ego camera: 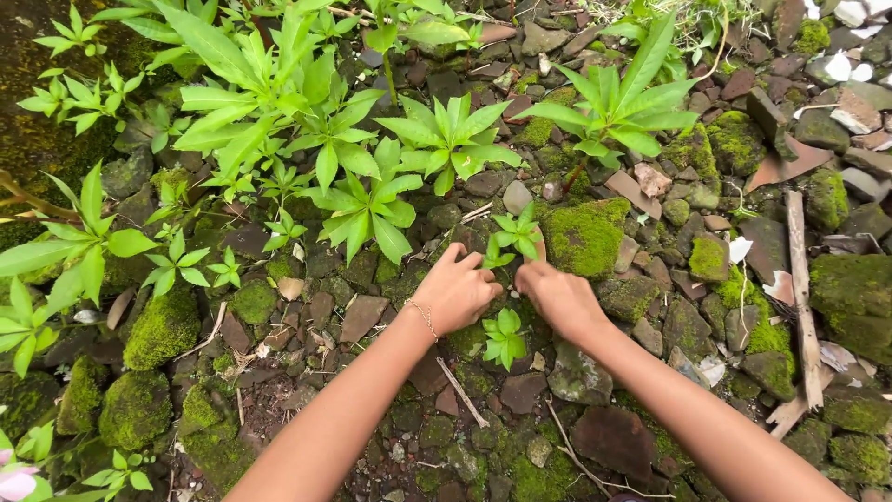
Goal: Pulling small weeds and moss from between rocks and off a wall in a garden area by hand.
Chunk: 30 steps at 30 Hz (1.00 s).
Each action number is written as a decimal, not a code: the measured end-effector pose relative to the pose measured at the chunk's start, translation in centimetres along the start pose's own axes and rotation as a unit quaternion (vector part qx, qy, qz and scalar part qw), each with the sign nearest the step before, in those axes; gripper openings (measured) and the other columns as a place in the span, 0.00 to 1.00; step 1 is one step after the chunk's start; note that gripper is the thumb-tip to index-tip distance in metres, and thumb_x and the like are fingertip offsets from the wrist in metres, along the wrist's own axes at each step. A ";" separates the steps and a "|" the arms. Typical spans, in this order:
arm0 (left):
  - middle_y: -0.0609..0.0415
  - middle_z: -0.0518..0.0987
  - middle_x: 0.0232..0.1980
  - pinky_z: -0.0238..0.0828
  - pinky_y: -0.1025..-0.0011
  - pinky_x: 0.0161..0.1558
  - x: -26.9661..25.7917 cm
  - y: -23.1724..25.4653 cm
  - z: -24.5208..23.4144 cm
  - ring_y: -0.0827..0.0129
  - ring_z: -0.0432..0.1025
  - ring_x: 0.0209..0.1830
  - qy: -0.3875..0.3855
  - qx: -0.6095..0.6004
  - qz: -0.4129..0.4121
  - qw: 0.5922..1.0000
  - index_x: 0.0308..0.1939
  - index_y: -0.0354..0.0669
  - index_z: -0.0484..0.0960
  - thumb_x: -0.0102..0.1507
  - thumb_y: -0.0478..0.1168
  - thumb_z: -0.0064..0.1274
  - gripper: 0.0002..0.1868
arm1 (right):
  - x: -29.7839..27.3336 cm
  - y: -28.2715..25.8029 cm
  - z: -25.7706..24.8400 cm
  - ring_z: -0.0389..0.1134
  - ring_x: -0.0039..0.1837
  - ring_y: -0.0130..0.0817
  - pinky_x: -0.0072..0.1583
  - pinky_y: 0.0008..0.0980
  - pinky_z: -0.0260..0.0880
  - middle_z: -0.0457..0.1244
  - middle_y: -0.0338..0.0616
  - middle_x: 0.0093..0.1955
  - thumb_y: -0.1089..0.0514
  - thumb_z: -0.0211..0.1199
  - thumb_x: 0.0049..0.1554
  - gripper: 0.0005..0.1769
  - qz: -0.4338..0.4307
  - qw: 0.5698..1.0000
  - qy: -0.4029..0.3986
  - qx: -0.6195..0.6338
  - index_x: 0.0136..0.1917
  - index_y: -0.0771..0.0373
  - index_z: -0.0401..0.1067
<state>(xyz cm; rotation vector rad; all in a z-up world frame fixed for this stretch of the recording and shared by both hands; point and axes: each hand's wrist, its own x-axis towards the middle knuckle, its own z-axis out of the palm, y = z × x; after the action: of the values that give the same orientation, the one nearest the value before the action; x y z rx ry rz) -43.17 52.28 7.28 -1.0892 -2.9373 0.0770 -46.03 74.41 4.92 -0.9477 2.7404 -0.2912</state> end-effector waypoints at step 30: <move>0.66 0.89 0.35 0.54 0.82 0.16 4.3 -5.2 -11.0 0.89 0.63 0.14 0.173 -0.442 -0.306 0.825 0.45 0.61 0.87 0.66 0.40 0.46 0.13 | 12.2 9.4 -25.5 0.74 0.44 0.28 0.46 0.27 0.81 0.71 0.46 0.48 0.75 0.59 0.68 0.09 0.006 0.890 0.393 0.230 0.51 0.66 0.77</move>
<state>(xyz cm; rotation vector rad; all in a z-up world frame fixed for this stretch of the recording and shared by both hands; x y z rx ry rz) -49.57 51.62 18.50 -0.0186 -2.7620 -1.4147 -67.87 76.83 25.02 -0.7775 3.0736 -1.5442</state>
